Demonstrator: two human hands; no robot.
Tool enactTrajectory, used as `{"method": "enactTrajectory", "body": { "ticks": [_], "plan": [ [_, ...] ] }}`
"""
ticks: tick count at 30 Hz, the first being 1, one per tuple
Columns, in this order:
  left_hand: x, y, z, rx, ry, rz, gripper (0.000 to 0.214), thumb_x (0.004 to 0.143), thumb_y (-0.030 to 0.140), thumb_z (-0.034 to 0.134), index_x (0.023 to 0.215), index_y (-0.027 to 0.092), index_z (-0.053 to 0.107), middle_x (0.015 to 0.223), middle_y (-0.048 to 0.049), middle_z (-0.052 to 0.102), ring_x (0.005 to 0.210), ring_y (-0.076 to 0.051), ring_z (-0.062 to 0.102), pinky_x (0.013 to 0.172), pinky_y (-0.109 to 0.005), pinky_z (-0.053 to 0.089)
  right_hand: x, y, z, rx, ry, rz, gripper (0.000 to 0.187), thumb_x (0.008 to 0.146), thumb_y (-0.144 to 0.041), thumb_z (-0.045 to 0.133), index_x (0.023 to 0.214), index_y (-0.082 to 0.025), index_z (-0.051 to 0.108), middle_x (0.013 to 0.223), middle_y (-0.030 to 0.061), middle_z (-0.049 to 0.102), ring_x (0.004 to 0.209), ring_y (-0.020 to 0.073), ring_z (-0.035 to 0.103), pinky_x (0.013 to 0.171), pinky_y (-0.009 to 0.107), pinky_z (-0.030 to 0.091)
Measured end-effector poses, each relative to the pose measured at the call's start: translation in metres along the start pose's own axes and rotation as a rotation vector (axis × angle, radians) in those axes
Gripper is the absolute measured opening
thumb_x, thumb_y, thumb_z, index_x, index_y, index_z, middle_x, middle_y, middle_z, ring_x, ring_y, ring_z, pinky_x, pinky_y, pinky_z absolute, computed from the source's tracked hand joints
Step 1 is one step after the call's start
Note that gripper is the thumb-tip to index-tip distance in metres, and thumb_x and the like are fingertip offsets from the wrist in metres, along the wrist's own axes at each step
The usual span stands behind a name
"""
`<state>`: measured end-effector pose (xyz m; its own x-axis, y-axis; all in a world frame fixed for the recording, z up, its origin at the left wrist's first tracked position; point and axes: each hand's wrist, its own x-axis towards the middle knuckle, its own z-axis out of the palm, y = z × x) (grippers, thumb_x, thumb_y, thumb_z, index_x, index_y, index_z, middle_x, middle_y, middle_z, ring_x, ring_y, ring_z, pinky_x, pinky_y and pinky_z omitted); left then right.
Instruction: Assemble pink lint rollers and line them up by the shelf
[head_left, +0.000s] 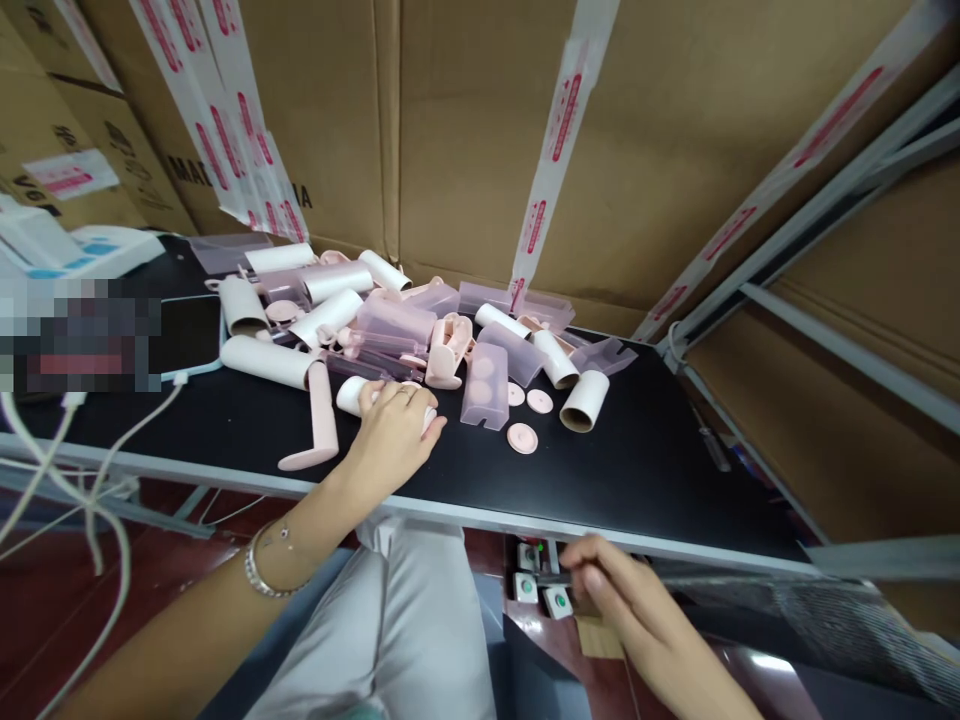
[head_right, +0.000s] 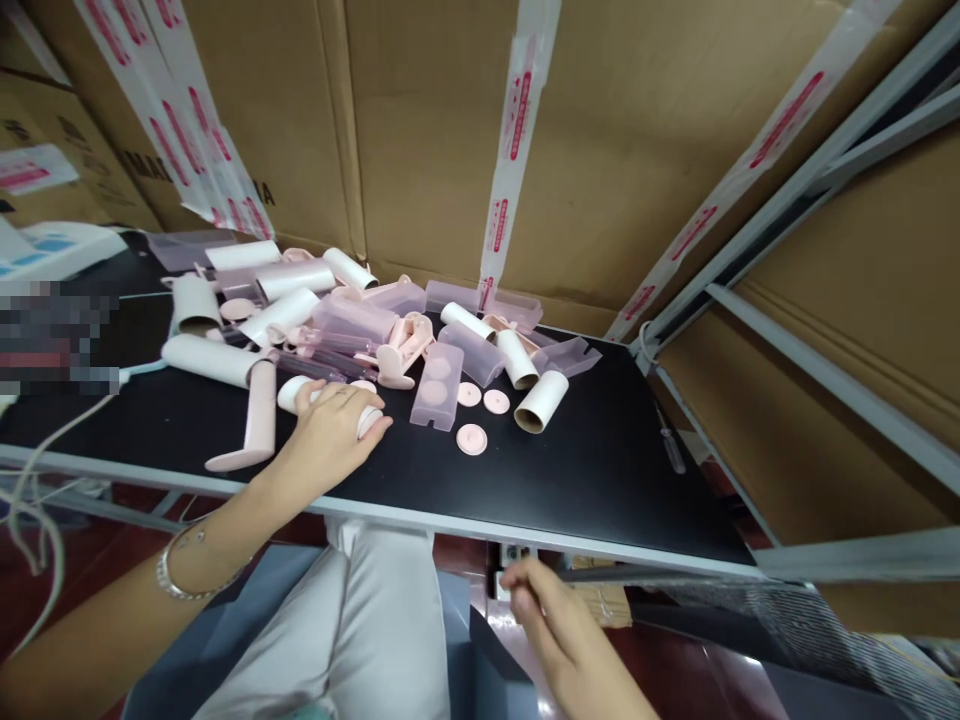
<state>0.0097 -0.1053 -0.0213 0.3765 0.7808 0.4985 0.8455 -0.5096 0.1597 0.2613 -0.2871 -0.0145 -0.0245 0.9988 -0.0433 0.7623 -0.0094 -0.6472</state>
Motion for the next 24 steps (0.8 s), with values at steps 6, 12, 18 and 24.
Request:
{"method": "enactTrajectory", "body": {
  "ticks": [6,12,18,24],
  "plan": [
    [0.004,0.003,-0.002,0.129,-0.071,0.004,0.015,0.082,0.022,0.055,0.091,0.013,0.062,0.091,-0.0127,0.067,0.095,-0.031,0.057,0.097,-0.051,0.032,0.093,-0.062,-0.018,0.044,0.083,-0.554,0.017,0.094,-0.025,0.041,0.089,-0.021,0.057,0.082,0.0013,0.064,0.072,0.0114,0.059,0.068,0.023,0.044],
    [0.003,-0.013,-0.008,-0.024,-0.153,0.143,0.016,0.082,0.026,0.056,0.092,0.016,0.062,0.091,-0.0096,0.067,0.095,-0.03,0.059,0.1,-0.056,0.028,0.165,-0.092,-0.047,0.262,0.612,-0.614,0.018,0.091,-0.029,0.045,0.081,-0.02,0.057,0.058,-0.003,0.054,0.053,0.0111,0.049,0.057,0.026,0.038],
    [0.027,-0.024,-0.046,-0.472,-0.054,-0.012,0.02,0.08,0.031,0.055,0.094,0.019,0.062,0.098,-0.0047,0.068,0.093,-0.023,0.061,0.089,-0.038,0.044,0.214,-0.116,-0.05,0.376,0.586,-0.696,0.014,0.088,-0.025,0.047,0.078,-0.019,0.055,0.057,-0.0047,0.05,0.052,0.0097,0.046,0.057,0.025,0.038],
    [0.05,-0.043,-0.043,-0.711,-0.087,-0.12,0.019,0.075,0.03,0.053,0.083,0.017,0.063,0.086,-0.0017,0.069,0.085,-0.021,0.062,0.083,-0.034,0.046,0.215,-0.12,0.021,0.021,-0.08,-0.819,0.06,0.072,-0.008,0.05,0.131,-0.013,0.038,0.119,0.0124,0.056,0.098,0.0171,0.058,0.082,0.031,0.05]
  ]
}}
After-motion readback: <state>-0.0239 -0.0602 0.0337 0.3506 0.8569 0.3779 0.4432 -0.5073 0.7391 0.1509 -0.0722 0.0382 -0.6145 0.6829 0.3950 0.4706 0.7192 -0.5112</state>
